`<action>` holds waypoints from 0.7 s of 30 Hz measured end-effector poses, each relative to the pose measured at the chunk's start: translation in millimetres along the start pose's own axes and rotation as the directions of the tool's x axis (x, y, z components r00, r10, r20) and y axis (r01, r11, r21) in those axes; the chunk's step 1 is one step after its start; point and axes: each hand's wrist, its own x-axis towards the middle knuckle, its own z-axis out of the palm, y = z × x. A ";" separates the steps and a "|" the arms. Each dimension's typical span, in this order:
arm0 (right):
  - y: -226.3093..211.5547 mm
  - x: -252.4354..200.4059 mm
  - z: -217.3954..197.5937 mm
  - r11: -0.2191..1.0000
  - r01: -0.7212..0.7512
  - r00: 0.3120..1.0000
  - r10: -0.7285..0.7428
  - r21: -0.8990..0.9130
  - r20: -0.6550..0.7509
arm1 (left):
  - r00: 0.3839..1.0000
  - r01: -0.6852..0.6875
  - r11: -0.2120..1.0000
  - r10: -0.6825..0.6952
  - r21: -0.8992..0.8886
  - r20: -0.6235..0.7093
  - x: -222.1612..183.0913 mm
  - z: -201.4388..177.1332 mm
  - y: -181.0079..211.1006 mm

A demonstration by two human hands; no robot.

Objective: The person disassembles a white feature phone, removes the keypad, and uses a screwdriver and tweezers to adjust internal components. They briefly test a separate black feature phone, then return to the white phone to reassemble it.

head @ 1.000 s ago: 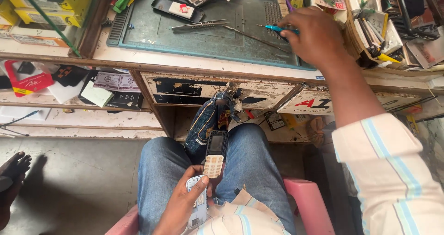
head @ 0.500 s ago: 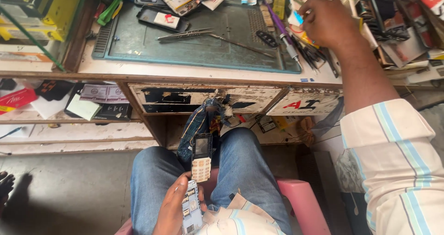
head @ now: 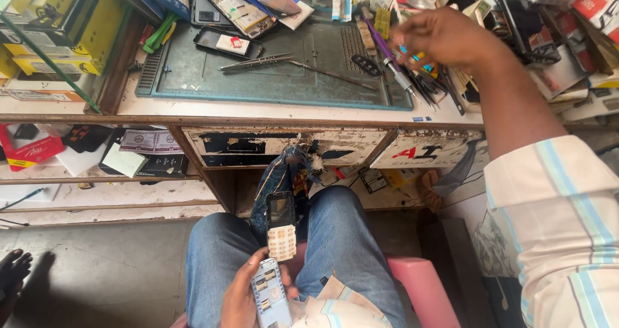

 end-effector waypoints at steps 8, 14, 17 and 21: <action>-22.0 -18.0 18.5 0.933 0.006 1.000 -0.009 -0.359 -0.007 | 0.980 0.004 0.986 0.030 -0.170 0.196 3.9 -4.9 -6.3; 11.7 -3.6 21.5 0.763 0.039 0.998 -0.060 -0.645 -0.011 | 0.985 0.091 0.983 -0.066 -0.158 0.156 3.1 -6.3 -13.2; 32.4 5.0 29.4 0.748 0.000 1.000 0.002 -0.664 0.003 | 0.977 0.132 0.969 -0.091 -0.210 0.195 -0.4 -2.2 -11.2; 46.7 -2.1 27.3 0.851 0.015 1.000 -0.017 -0.525 0.001 | 0.964 0.164 0.967 -0.115 -0.196 0.242 -7.5 8.4 -5.3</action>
